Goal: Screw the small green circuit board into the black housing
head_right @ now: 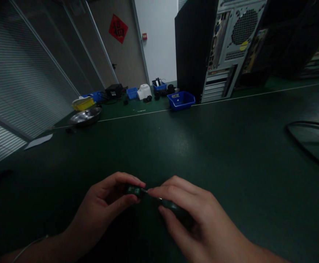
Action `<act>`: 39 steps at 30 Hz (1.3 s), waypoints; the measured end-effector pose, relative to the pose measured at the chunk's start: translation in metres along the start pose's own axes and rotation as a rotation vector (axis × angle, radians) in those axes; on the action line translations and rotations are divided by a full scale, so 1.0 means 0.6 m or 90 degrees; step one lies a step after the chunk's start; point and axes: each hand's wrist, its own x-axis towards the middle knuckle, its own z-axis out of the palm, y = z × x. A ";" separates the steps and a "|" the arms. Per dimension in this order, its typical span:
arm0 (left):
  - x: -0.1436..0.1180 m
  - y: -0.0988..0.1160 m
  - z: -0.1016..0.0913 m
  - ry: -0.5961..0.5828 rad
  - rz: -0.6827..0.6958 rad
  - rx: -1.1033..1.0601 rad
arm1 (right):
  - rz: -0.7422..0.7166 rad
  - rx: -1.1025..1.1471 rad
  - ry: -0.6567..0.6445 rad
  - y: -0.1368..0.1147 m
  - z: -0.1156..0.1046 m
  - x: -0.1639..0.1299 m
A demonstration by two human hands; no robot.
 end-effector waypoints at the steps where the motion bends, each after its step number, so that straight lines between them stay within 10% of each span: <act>1: 0.000 0.000 0.000 -0.005 0.000 0.003 | 0.006 0.006 -0.008 -0.001 0.000 0.002; 39: 0.003 -0.012 0.003 -0.048 -0.032 -0.212 | -0.085 0.015 0.098 -0.004 0.007 -0.002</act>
